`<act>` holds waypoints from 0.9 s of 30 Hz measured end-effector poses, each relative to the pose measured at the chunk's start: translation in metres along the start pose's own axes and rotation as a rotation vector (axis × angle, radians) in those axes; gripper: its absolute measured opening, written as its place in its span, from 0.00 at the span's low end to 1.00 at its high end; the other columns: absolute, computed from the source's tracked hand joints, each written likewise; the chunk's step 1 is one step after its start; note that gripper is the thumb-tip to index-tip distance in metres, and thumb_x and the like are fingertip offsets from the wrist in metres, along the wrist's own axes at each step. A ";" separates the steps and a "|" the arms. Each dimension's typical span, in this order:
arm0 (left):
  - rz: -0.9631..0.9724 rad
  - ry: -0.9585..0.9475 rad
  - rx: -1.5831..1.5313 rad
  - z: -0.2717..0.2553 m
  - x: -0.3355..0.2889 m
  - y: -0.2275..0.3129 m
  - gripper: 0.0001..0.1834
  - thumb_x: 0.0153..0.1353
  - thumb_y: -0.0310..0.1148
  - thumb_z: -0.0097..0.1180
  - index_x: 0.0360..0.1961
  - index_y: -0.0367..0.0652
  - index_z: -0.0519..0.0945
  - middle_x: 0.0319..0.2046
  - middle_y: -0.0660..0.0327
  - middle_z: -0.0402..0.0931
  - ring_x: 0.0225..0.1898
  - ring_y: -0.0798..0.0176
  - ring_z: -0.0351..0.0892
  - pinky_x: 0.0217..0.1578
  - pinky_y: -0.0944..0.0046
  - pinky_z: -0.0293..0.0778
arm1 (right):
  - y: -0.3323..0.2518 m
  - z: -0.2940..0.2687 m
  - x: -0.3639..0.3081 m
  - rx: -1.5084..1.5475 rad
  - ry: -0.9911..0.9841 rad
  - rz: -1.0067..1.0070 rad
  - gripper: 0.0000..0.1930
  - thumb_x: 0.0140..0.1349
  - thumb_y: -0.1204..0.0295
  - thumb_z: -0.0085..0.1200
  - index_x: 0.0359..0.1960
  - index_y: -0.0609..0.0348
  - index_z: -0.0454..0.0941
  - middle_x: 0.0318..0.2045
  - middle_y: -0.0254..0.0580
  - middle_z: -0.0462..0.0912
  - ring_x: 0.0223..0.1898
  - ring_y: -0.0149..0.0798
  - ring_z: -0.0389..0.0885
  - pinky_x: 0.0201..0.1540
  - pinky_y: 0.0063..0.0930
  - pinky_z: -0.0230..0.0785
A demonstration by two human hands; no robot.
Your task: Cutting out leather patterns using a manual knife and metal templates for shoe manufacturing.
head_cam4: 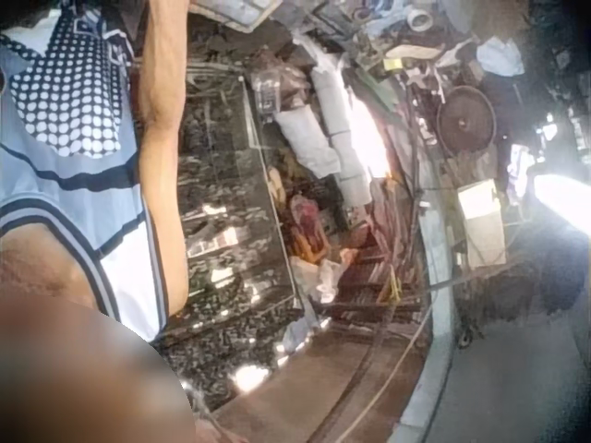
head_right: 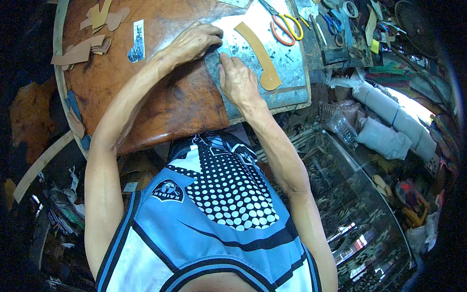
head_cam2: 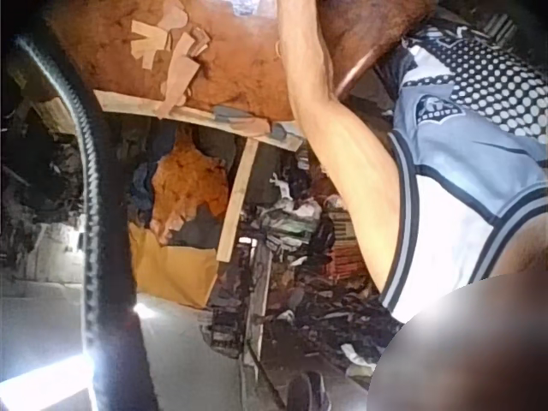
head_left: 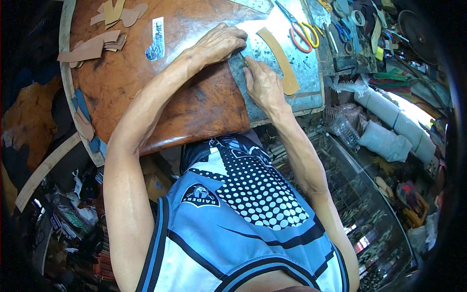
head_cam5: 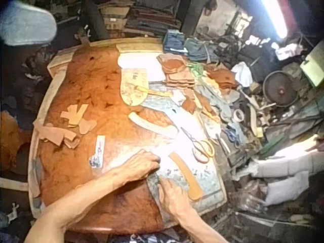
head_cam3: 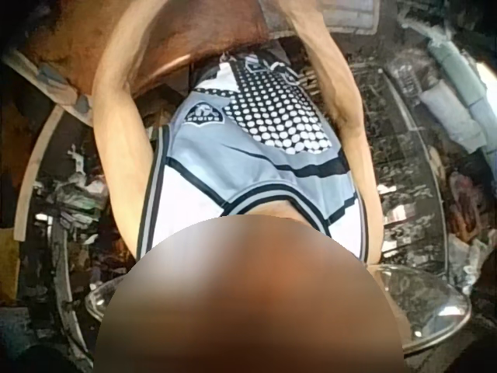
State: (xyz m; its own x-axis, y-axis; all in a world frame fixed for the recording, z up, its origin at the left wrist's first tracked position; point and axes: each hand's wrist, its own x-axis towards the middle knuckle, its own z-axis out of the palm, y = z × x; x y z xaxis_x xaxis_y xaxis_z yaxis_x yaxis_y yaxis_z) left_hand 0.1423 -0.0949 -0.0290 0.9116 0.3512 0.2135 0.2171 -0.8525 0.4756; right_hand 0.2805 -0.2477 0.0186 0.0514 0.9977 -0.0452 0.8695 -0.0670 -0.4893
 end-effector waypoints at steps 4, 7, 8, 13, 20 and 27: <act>-0.041 -0.030 -0.017 -0.004 0.004 0.002 0.21 0.46 0.17 0.58 0.45 0.39 0.84 0.52 0.57 0.78 0.56 0.54 0.75 0.58 0.56 0.69 | 0.000 0.006 0.010 -0.052 0.035 -0.016 0.13 0.66 0.71 0.50 0.49 0.64 0.74 0.36 0.59 0.81 0.32 0.59 0.83 0.33 0.49 0.78; -0.052 -0.039 -0.011 -0.002 0.003 0.001 0.23 0.46 0.17 0.59 0.46 0.40 0.83 0.52 0.57 0.78 0.56 0.54 0.75 0.58 0.56 0.69 | -0.004 0.007 0.014 -0.074 0.024 0.014 0.14 0.66 0.71 0.50 0.50 0.65 0.74 0.36 0.60 0.80 0.32 0.59 0.84 0.32 0.48 0.78; -0.040 -0.020 0.007 0.000 0.002 0.000 0.23 0.46 0.17 0.59 0.47 0.40 0.83 0.52 0.57 0.78 0.57 0.55 0.74 0.57 0.57 0.69 | -0.004 0.009 0.014 -0.073 0.024 0.012 0.14 0.66 0.71 0.50 0.50 0.65 0.74 0.36 0.60 0.80 0.32 0.59 0.84 0.32 0.48 0.78; -0.046 -0.040 0.015 0.003 -0.002 0.005 0.23 0.48 0.18 0.58 0.48 0.43 0.83 0.55 0.57 0.76 0.59 0.56 0.72 0.58 0.56 0.66 | -0.010 0.008 0.011 -0.071 0.036 0.106 0.15 0.65 0.71 0.50 0.51 0.64 0.77 0.39 0.57 0.81 0.38 0.58 0.83 0.41 0.47 0.76; -0.070 0.003 0.099 0.010 -0.009 0.015 0.21 0.53 0.18 0.55 0.47 0.52 0.84 0.57 0.58 0.74 0.61 0.57 0.70 0.60 0.55 0.64 | -0.005 0.005 -0.008 -0.011 0.075 0.069 0.13 0.64 0.73 0.52 0.48 0.64 0.79 0.40 0.56 0.82 0.40 0.56 0.82 0.43 0.45 0.75; -0.100 0.014 0.093 0.011 -0.009 0.018 0.19 0.55 0.19 0.54 0.44 0.52 0.84 0.57 0.59 0.74 0.60 0.57 0.70 0.60 0.55 0.63 | -0.003 -0.005 -0.020 0.018 0.036 0.091 0.13 0.62 0.74 0.54 0.48 0.62 0.80 0.41 0.53 0.83 0.41 0.55 0.83 0.44 0.42 0.75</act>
State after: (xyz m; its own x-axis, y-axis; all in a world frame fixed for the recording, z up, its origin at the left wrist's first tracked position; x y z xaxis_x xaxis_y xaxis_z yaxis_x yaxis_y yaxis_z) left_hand 0.1419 -0.1179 -0.0315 0.8788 0.4413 0.1814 0.3389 -0.8450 0.4137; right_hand 0.2794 -0.2677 0.0248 0.1474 0.9873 -0.0589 0.8515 -0.1570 -0.5003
